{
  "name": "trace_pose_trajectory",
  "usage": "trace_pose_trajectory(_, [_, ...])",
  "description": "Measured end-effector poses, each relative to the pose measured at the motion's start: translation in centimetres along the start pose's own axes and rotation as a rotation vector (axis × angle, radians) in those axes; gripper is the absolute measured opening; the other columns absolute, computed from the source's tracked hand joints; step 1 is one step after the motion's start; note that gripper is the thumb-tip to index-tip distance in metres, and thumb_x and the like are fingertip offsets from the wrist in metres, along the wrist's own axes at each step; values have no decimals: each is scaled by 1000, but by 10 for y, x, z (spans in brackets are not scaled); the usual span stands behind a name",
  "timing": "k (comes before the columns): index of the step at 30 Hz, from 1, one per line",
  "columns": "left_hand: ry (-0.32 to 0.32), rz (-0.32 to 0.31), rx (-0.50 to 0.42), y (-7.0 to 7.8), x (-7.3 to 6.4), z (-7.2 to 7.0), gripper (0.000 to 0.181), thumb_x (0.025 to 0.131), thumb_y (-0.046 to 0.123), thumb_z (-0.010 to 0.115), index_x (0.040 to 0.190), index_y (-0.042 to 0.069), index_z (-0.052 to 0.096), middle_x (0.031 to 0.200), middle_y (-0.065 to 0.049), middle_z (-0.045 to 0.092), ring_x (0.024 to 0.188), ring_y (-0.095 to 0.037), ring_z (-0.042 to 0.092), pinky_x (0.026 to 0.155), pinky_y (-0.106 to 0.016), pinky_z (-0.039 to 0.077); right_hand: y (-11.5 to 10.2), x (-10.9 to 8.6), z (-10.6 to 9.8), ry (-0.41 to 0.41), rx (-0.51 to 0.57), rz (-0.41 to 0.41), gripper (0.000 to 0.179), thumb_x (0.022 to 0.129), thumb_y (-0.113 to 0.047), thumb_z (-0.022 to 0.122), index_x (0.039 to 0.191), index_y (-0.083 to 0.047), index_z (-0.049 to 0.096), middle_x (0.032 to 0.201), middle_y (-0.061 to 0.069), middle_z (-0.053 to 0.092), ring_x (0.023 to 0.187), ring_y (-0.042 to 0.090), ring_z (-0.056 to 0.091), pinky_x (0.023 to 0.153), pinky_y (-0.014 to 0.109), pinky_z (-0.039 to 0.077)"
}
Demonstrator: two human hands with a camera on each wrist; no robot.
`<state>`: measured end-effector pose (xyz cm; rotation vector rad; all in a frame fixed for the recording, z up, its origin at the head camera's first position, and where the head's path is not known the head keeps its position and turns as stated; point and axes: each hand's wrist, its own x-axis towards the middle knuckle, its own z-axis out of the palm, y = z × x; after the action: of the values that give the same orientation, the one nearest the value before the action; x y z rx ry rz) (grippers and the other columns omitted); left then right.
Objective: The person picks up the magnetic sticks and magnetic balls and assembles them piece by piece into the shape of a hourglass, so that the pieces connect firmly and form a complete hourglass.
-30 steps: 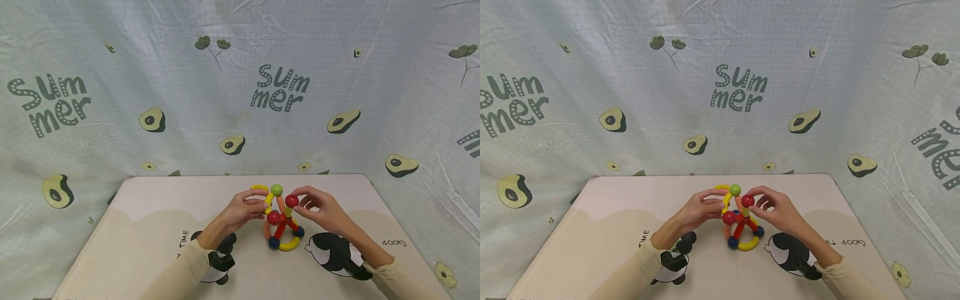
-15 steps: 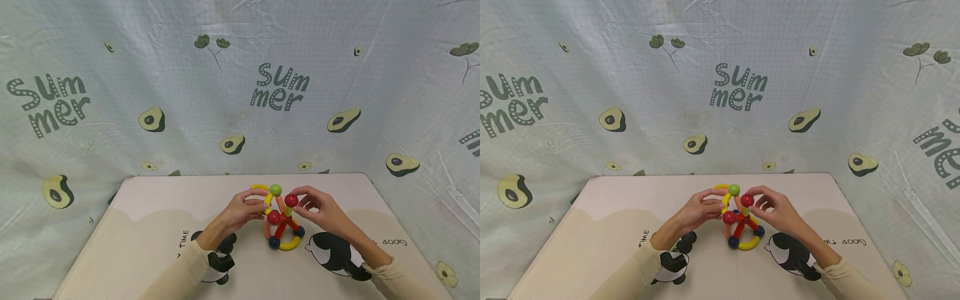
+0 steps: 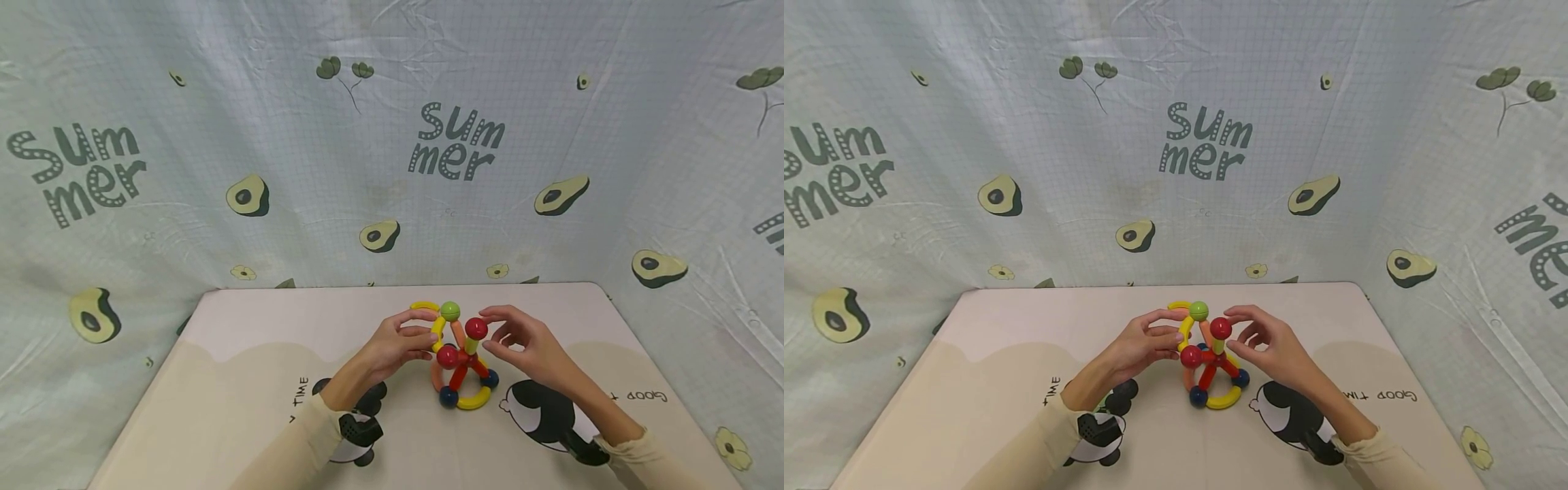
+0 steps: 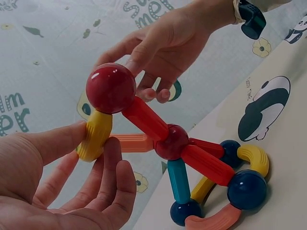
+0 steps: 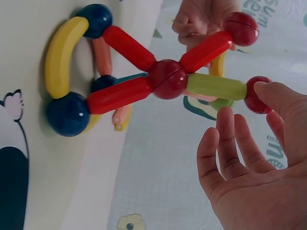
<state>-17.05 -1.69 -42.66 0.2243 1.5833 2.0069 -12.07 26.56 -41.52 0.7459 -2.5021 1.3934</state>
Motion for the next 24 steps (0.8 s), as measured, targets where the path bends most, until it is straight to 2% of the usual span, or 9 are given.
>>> trace_pose_trajectory(5, [10,-4,-7,0,0,1,38,96,9,72,133,8,62,112,-13,74,90,-23,72,86,-36,59,10,-6,3,-6,51,24,50,90,-1,76,136,-9,58,123,11,69,86,15,68,74,29,59])
trace_pose_trajectory(13, [14,-6,-15,0,1,1,38,97,8,72,133,8,63,112,-13,74,91,-23,72,86,-36,59,38,-19,21,-50,115,98,51,92,-2,75,138,-8,56,122,16,66,83,16,68,72,30,59])
trace_pose_trajectory(20, [16,-4,-19,-1,2,1,38,96,9,72,133,9,63,112,-13,75,90,-23,72,86,-35,59,49,-20,31,-85,113,182,44,93,-10,77,133,-10,60,119,13,67,84,16,67,73,29,59])
trace_pose_trajectory(24, [15,-2,-20,-1,2,1,39,96,9,73,134,9,63,112,-13,74,91,-23,72,86,-36,59,50,-19,33,-112,87,197,37,94,-14,77,128,-11,64,114,7,69,86,16,65,76,29,58])
